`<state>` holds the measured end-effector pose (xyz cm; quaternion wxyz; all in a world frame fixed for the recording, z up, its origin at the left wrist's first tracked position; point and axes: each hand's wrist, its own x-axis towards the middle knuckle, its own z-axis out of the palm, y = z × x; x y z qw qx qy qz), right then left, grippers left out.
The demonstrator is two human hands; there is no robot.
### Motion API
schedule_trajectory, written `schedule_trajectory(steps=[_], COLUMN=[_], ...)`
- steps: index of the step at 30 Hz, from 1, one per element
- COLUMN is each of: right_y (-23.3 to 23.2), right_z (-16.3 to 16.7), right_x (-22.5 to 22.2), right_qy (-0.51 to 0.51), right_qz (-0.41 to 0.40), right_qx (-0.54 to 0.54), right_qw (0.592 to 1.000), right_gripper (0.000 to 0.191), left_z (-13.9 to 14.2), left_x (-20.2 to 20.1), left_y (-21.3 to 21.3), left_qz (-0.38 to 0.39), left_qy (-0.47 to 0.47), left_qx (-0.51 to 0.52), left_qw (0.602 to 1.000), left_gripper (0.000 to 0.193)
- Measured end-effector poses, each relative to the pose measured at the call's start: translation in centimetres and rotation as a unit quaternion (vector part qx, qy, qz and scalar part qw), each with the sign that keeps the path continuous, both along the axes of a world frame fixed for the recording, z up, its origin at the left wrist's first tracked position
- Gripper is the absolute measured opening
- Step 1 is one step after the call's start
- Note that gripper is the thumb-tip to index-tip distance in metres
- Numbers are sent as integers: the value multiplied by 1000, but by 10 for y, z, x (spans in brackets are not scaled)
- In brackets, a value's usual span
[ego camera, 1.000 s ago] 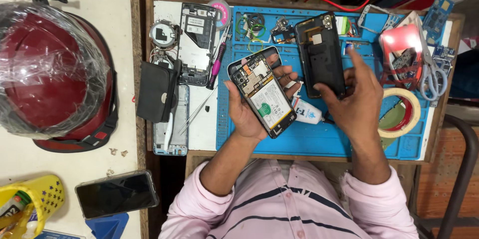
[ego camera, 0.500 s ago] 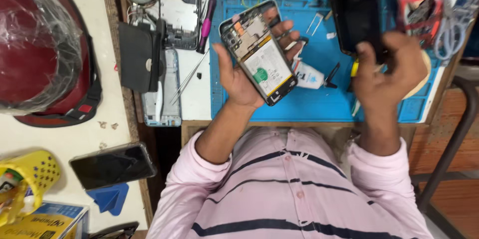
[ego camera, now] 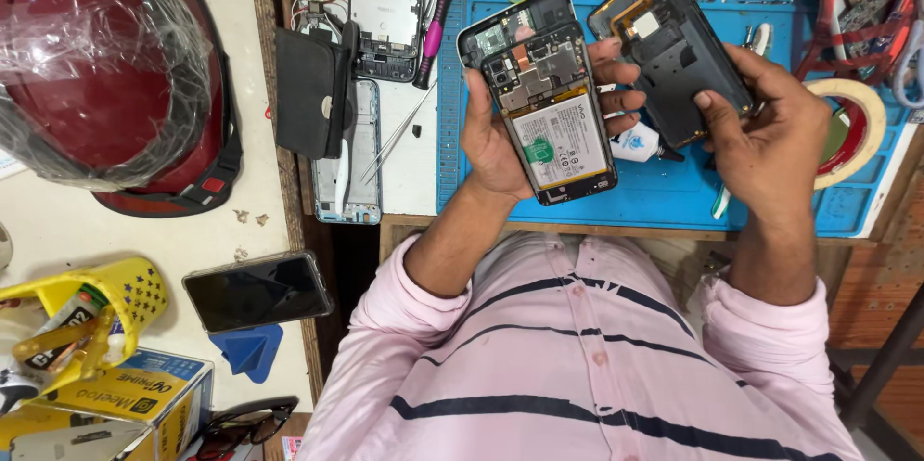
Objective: The person reassembles a disassembled smartphone on a workbench. They place a battery into the chassis, apply adhesive, and use a screwdriver to secure internal components. The person handles the phone, battery, and tools throughout the process.
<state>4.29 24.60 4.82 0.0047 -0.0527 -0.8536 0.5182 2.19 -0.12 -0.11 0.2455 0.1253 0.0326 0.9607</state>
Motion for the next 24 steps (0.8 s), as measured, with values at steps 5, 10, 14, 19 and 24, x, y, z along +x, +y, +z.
schedule_trajectory(steps=[5,10,14,19,24], right_y=[1,-8,-12,-2,16], right_z=[9,21,27,18,-6], right_x=[-2,-5,-6,-3,3], right_qy=[97,128,163,142,83], right_qz=[49,61,76,62,18], right_qx=[172,222,261,250,113], right_qw=[979,965,948,956,990], right_gripper=[33,38,38,36,17], left_z=[-3,-3,0,2,0], left_x=[2,1,0,-1,0], left_y=[1,1,2,5,8], left_qz=[-6,-2,10,21,58], left_qy=[15,12,6,-7,-10], left_qx=[0,-8,-14,-22,-77], left_qw=[1000,1000,1000,1000,995], left_gripper=[111,110,109,105,102])
